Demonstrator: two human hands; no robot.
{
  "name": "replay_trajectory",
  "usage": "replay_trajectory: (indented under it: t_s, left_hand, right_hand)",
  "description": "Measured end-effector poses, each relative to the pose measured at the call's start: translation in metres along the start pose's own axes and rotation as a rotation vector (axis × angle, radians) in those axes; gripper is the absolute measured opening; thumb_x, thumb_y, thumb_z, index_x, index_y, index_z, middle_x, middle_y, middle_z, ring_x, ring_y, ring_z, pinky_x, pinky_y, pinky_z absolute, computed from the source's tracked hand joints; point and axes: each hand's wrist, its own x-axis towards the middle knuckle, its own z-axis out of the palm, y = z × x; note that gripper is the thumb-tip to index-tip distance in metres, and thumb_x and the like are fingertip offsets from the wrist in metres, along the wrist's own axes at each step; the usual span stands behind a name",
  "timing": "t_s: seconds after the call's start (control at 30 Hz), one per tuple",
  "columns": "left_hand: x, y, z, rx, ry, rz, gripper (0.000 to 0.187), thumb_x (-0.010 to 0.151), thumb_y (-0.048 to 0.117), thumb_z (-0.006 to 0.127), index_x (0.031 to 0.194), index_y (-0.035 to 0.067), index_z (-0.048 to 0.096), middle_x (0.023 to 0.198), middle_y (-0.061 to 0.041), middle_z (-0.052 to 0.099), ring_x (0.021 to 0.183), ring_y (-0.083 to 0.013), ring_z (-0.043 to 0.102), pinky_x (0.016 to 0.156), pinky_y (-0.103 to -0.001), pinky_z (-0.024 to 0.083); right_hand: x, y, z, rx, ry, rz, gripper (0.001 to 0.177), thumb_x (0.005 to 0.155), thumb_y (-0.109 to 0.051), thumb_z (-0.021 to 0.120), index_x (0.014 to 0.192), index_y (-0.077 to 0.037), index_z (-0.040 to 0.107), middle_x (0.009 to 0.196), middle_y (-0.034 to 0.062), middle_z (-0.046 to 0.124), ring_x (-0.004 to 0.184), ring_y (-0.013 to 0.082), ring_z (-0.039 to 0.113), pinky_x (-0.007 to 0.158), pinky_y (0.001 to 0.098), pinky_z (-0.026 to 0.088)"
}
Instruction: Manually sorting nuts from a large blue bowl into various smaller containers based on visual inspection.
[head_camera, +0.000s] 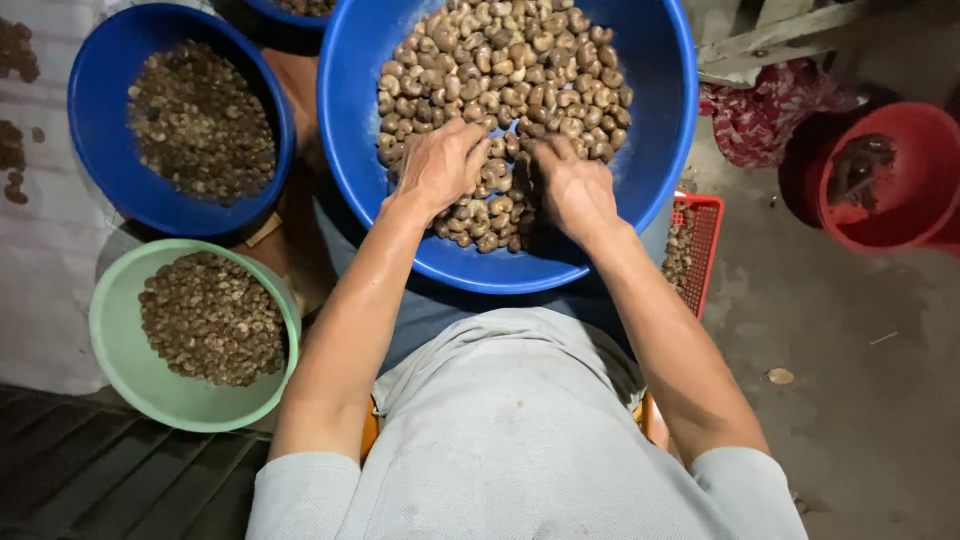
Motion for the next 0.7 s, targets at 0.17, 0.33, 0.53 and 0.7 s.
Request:
replay_trajectory:
  t_s: [0.17,0.33,0.53,0.7]
  left_hand:
    - [0.023,0.006,0.028,0.105,-0.098,-0.050,0.030,0.105,0.026,0.049,0.132,0.024,0.062,0.115,-0.017,0.062,0.095,-0.0499,0.068,0.078,-0.063,0.057]
    - [0.055,-0.024,0.081,0.178,-0.184,-0.148,0.040,0.103,0.027,0.045,0.141,0.032,0.055,0.114,-0.015,0.059,0.104,-0.0453,0.067,0.089,-0.063,0.056]
    - [0.058,-0.004,0.070,0.186,-0.228,-0.261,0.035,0.105,0.026,0.046,0.138,0.023,0.058,0.112,-0.019,0.065,0.111,-0.0463,0.065,0.095,-0.062,0.052]
    - [0.057,0.004,0.063,0.157,-0.314,-0.358,0.030,0.104,0.028,0.053,0.132,0.020,0.057,0.109,-0.018,0.071,0.110,-0.0458,0.066,0.098,-0.063,0.047]
  right_hand:
    - [0.013,-0.003,-0.017,-0.080,-0.124,0.142,0.067,0.094,-0.005,0.050,0.158,-0.024,0.037,0.147,0.0095,0.047,0.092,0.0525,0.072,0.082,0.0613,0.059]
    - [0.004,0.019,0.026,-0.120,0.046,0.013,0.019,0.093,-0.017,0.058,0.104,-0.024,0.072,0.119,-0.0015,0.065,0.073,0.0377,0.076,0.065,0.0495,0.062]
    - [0.006,0.011,0.014,0.045,0.089,0.106,0.007,0.090,-0.013,0.057,0.095,-0.014,0.063,0.101,0.0093,0.064,0.070,0.0462,0.071,0.063,0.0566,0.057]
    - [0.009,0.019,0.031,0.040,0.087,0.109,0.009,0.091,-0.016,0.058,0.098,-0.015,0.063,0.097,0.0112,0.064,0.068,0.0478,0.070,0.061,0.0574,0.056]
